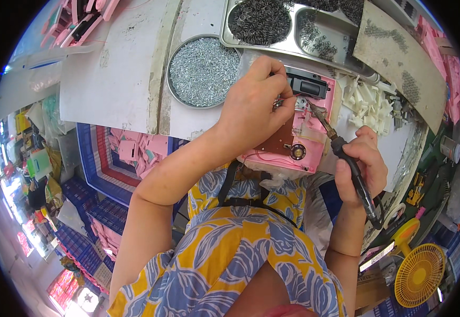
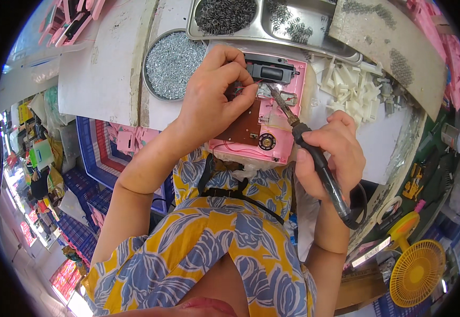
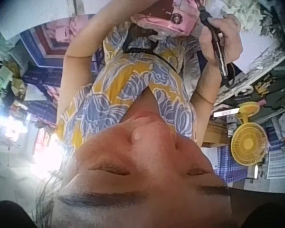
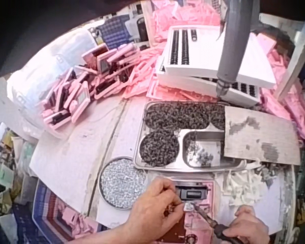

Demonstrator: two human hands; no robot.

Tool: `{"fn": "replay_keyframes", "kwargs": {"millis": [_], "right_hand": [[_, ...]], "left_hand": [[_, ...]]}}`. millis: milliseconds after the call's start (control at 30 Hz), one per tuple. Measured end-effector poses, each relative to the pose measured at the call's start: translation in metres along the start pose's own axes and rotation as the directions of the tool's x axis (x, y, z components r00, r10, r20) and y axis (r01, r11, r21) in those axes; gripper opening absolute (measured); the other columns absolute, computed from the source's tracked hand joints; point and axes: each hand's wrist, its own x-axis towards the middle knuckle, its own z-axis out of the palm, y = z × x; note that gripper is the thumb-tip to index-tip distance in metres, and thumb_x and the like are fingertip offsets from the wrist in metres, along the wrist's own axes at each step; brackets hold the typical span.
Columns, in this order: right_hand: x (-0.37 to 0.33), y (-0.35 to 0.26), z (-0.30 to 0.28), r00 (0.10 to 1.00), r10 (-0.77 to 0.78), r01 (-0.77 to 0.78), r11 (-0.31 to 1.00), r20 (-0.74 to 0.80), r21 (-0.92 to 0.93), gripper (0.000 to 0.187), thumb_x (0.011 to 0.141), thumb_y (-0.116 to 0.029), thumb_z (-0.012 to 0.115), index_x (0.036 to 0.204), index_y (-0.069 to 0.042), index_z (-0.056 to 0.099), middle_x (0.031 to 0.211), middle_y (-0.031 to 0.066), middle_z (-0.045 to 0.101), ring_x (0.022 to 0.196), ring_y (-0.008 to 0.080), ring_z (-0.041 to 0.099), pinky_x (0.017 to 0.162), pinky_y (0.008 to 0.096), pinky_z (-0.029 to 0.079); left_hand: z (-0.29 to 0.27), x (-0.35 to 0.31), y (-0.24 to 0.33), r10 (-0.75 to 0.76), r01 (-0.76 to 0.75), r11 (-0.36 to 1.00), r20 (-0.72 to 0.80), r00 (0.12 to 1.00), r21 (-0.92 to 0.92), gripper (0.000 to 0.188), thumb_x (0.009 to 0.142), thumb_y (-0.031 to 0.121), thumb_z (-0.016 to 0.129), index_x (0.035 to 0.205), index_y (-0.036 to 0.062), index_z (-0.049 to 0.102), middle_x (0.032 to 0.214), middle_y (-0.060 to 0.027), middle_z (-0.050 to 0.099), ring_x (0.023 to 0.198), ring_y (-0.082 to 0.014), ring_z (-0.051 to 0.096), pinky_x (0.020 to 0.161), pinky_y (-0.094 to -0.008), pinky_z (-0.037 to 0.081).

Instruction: Assembling components into a pink toy housing using a soldering iron and an electric screwdriver.

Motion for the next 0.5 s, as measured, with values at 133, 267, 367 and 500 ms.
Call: {"fn": "replay_keyframes", "kwargs": {"millis": [133, 267, 367, 500], "right_hand": [[0.0025, 0.0006, 0.0017, 1.0, -0.007, 0.007, 1.0, 0.002, -0.016, 0.024, 0.077, -0.009, 0.072, 0.099, -0.002, 0.065, 0.071, 0.0067, 0.062, 0.058, 0.0198, 0.053, 0.083, 0.0446, 0.046], [0.0044, 0.001, 0.0032, 1.0, -0.015, 0.015, 1.0, 0.013, -0.011, 0.024, 0.077, -0.008, 0.072, 0.098, -0.001, 0.065, 0.072, 0.0068, 0.063, 0.058, 0.0199, 0.053, 0.081, 0.0436, 0.046], [0.0054, 0.0021, 0.0059, 1.0, -0.023, 0.023, 1.0, -0.002, -0.008, 0.023, 0.077, -0.008, 0.073, 0.098, -0.001, 0.065, 0.072, 0.0067, 0.063, 0.058, 0.0198, 0.053, 0.079, 0.0425, 0.045], [0.007, 0.0023, 0.006, 1.0, -0.021, 0.021, 1.0, 0.005, -0.012, 0.023, 0.076, -0.007, 0.073, 0.098, -0.002, 0.066, 0.072, 0.0064, 0.063, 0.058, 0.0201, 0.053, 0.078, 0.042, 0.045]], "left_hand": [[-0.0003, -0.0001, -0.0004, 0.005, -0.005, 1.0, -0.002, 1.0, 0.005, 0.012, 0.077, 0.007, 0.074, 0.081, 0.0026, 0.064, 0.103, -0.0129, 0.059, 0.082, -0.0326, 0.063, 0.068, -0.0409, 0.053], [0.0006, -0.0005, 0.0, 0.004, -0.004, 1.0, -0.013, 1.0, 0.002, 0.012, 0.077, 0.007, 0.074, 0.081, 0.0024, 0.063, 0.103, -0.013, 0.059, 0.082, -0.0328, 0.063, 0.069, -0.0411, 0.053], [0.0004, -0.0006, 0.0008, -0.01, 0.01, 1.0, -0.007, 1.0, 0.004, 0.012, 0.078, 0.007, 0.073, 0.082, 0.0021, 0.063, 0.103, -0.0132, 0.059, 0.083, -0.0331, 0.063, 0.069, -0.0412, 0.053], [-0.0001, -0.0004, 0.0006, 0.002, -0.002, 1.0, -0.009, 1.0, 0.009, 0.013, 0.078, 0.007, 0.073, 0.082, 0.0019, 0.063, 0.103, -0.0137, 0.059, 0.084, -0.0336, 0.063, 0.069, -0.0412, 0.053]]}}
